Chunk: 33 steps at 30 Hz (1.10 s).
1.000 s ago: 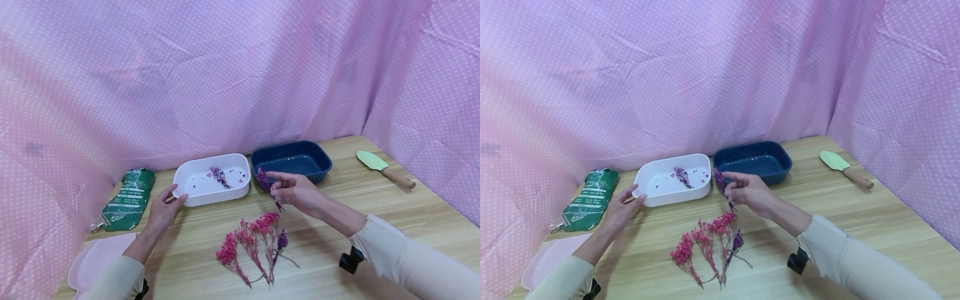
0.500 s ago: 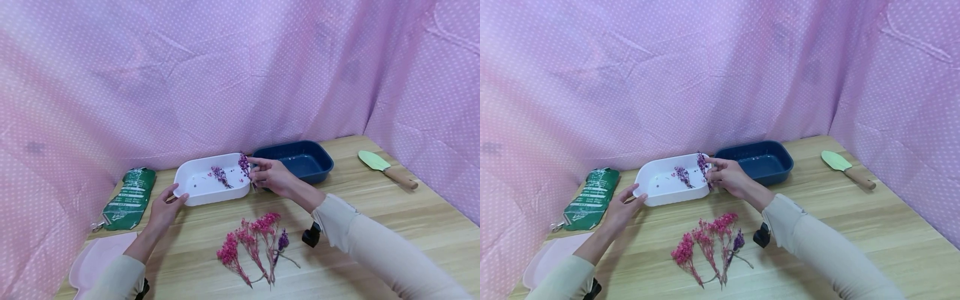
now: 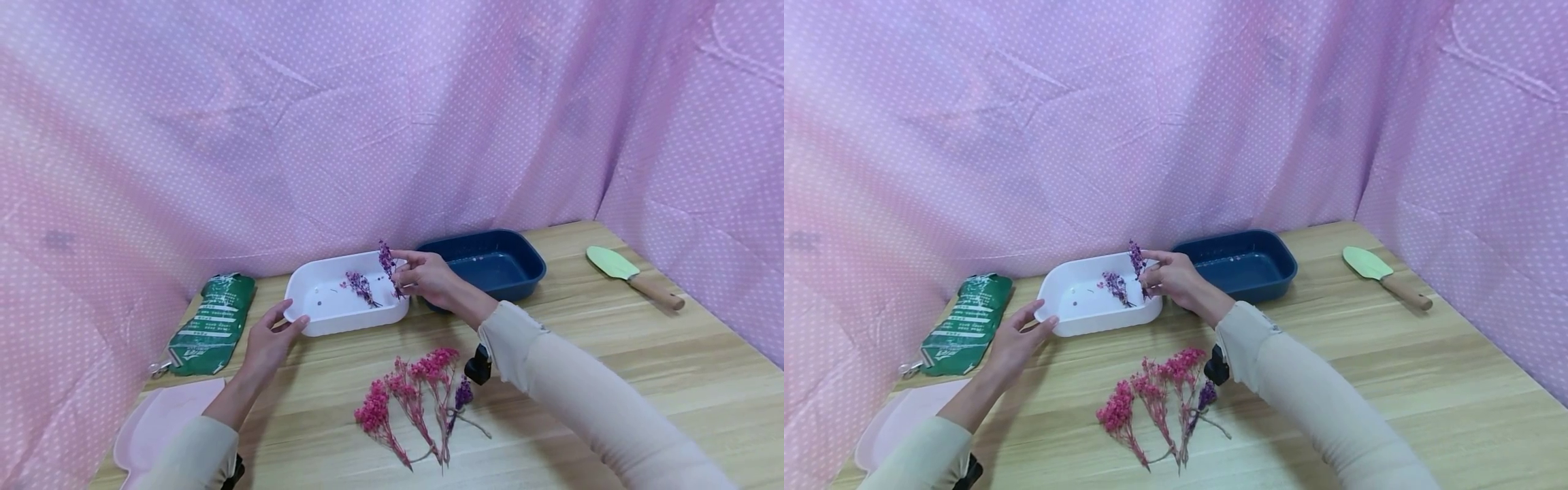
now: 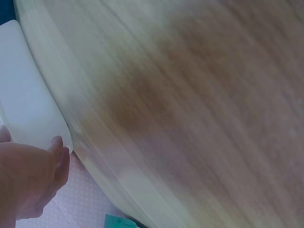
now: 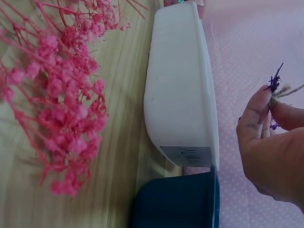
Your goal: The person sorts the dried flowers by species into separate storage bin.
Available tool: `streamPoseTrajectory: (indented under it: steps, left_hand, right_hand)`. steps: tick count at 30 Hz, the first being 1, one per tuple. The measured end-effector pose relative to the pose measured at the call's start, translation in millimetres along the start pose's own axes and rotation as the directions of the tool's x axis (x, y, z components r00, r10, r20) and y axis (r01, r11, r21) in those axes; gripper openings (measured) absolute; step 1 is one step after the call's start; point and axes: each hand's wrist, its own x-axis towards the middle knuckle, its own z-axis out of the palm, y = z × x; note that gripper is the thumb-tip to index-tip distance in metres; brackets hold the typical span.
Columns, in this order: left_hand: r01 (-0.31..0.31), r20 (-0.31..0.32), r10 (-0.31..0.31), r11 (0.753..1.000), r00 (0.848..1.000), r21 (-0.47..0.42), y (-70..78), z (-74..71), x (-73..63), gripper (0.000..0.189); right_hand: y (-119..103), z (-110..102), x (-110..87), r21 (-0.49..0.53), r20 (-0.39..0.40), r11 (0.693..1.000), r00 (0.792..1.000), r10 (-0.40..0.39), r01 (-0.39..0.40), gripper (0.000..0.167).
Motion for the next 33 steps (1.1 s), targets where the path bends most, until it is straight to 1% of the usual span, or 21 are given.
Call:
streamPoseTrajectory:
  steps: [3,8,10,12,14,17,19,21,25,28,30,33]
  left_hand:
    - [-0.001,0.004,0.001,1.000,1.000,-0.004,-0.5,0.0,0.0,0.078]
    - [0.010,-0.010,-0.010,1.000,1.000,0.008,-1.1,-1.9,-0.7,0.078]
    - [0.012,-0.010,-0.012,1.000,1.000,0.012,-1.5,-2.5,-1.0,0.077]
    - [0.007,-0.004,-0.007,1.000,1.000,0.011,-2.0,-2.4,-0.7,0.076]
    - [0.001,0.003,-0.001,1.000,1.000,0.012,-1.5,-1.4,-0.7,0.075]
    - [-0.002,0.005,0.002,1.000,1.000,0.013,-0.3,0.1,-0.2,0.073]
    - [-0.002,0.004,0.002,1.000,1.000,0.015,0.0,0.7,0.3,0.071]
    - [-0.001,0.004,0.001,1.000,1.000,0.011,-0.4,1.4,0.8,0.070]
    - [-0.008,0.010,0.008,1.000,1.000,0.005,-1.6,3.0,2.0,0.070]
    - [-0.016,0.012,0.015,1.000,1.000,0.013,-2.1,3.0,2.7,0.072]
    - [-0.014,0.008,0.014,1.000,1.000,0.021,-1.8,1.7,2.3,0.074]
    - [-0.011,0.004,0.010,1.000,1.000,0.027,-1.7,-0.3,1.5,0.074]
  right_hand:
    - [2,3,6.2,-0.001,-0.011,1.000,1.000,0.011,-0.011,0.058]
    - [5,11,19.8,0.007,-0.044,1.000,0.999,0.028,-0.027,0.057]
    - [6,14,24.8,-0.006,-0.053,1.000,0.998,0.028,-0.029,0.058]
    - [6,16,28.6,-0.065,-0.061,0.998,0.998,0.017,-0.021,0.058]
    - [6,17,31.2,-0.172,-0.069,0.985,0.998,0.002,-0.014,0.057]
    - [2,16,32.1,-0.339,-0.066,0.941,0.998,-0.014,-0.009,0.058]
    - [-3,14,29.9,-0.412,-0.055,0.911,0.998,-0.021,-0.003,0.058]
    - [-8,12,24.5,-0.435,-0.036,0.900,0.999,-0.036,0.017,0.056]
    - [-17,1,5.0,-0.437,-0.002,0.895,0.995,-0.097,0.086,0.049]
    - [-20,-9,-15.3,-0.459,0.012,0.879,0.990,-0.140,0.130,0.045]
    - [-20,-16,-31.1,-0.492,0.019,0.858,0.988,-0.155,0.144,0.043]
    - [-16,-24,-55.9,-0.515,0.040,0.844,0.988,-0.148,0.147,0.041]
